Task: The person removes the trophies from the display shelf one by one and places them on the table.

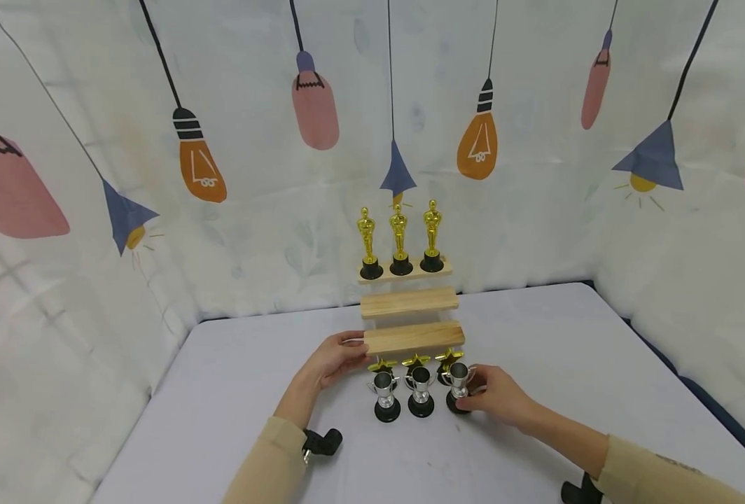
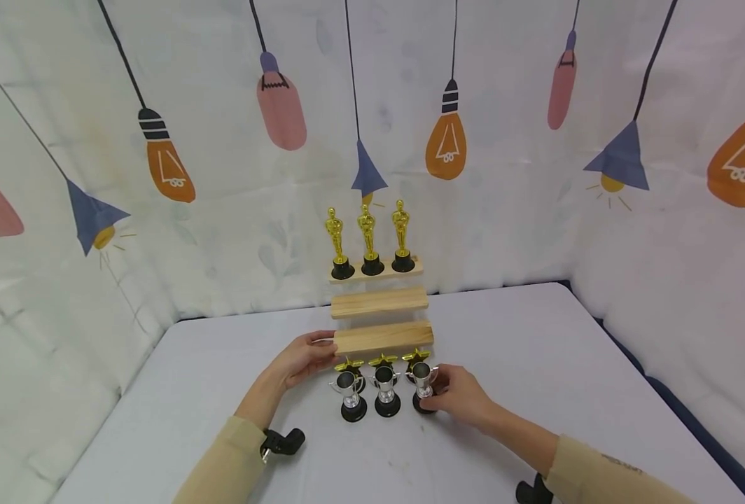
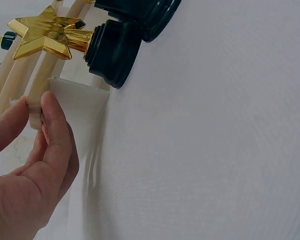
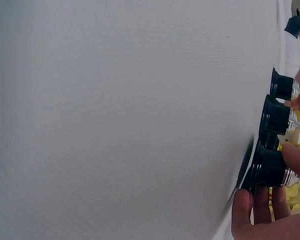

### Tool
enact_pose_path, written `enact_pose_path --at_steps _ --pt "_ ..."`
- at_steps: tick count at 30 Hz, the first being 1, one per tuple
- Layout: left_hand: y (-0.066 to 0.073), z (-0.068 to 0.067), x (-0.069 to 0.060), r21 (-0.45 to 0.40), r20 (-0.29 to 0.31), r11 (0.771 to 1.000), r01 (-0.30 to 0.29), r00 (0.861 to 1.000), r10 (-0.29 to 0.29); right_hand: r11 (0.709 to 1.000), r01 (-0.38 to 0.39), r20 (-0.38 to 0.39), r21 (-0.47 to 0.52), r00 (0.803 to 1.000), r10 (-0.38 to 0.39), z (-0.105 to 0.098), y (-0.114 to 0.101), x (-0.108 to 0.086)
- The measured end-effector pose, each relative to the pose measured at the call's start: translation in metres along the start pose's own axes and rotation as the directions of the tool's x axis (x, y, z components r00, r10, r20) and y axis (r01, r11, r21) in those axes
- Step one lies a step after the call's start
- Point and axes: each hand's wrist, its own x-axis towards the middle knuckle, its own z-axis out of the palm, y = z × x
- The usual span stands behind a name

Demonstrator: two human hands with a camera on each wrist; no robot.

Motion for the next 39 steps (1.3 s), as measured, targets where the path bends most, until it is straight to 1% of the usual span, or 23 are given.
enact_pose_path --at_steps 3,8,10,12,16,19,23,28,31,36,39 --pt "0.000 0.001 -0.001 0.008 -0.003 1.000 -0.001 1.000 0.001 1.000 0.000 -0.012 -0.027 1.000 0.000 0.004 0.001 0.002" --pt "0.000 0.000 -0.001 0.019 -0.006 1.000 -0.003 1.000 0.003 0.993 -0.041 -0.053 -0.107 0.998 0.036 0.011 0.003 0.005" --pt "-0.001 0.000 0.000 0.020 -0.014 1.000 -0.002 1.000 0.002 0.991 -0.042 -0.062 -0.127 0.997 0.034 0.012 0.002 0.006" --pt "-0.001 -0.001 0.001 0.019 -0.023 1.000 -0.001 1.000 0.002 0.991 -0.034 -0.057 -0.130 0.998 0.027 0.013 0.001 0.006" --pt "-0.002 -0.001 0.000 0.017 -0.025 1.000 -0.005 1.000 0.005 0.993 -0.008 -0.016 -0.120 1.000 0.006 0.008 0.002 0.006" --pt "-0.001 0.000 0.000 0.015 -0.018 1.000 -0.008 1.000 0.008 0.991 0.008 0.018 -0.130 1.000 -0.006 -0.002 0.003 0.006" --pt "-0.001 0.001 0.001 0.017 -0.026 1.000 -0.020 0.999 0.020 0.989 0.032 0.045 -0.147 0.999 -0.025 -0.020 0.002 0.007" --pt "-0.001 0.000 0.003 0.019 -0.038 0.999 -0.026 0.999 0.027 0.988 0.019 0.026 -0.155 1.000 -0.016 -0.042 -0.008 0.016" --pt "0.000 0.000 0.004 0.019 -0.037 1.000 -0.022 0.999 0.023 0.988 0.010 0.011 -0.154 1.000 -0.009 -0.055 -0.020 0.026" --pt "0.000 0.001 0.003 0.022 -0.034 1.000 -0.018 0.999 0.019 0.989 0.035 -0.017 -0.146 0.999 -0.038 -0.074 -0.039 0.053" --pt "0.000 0.002 0.003 0.022 -0.032 1.000 -0.021 0.999 0.022 0.993 0.041 -0.036 -0.109 0.998 -0.045 -0.082 -0.051 0.069"
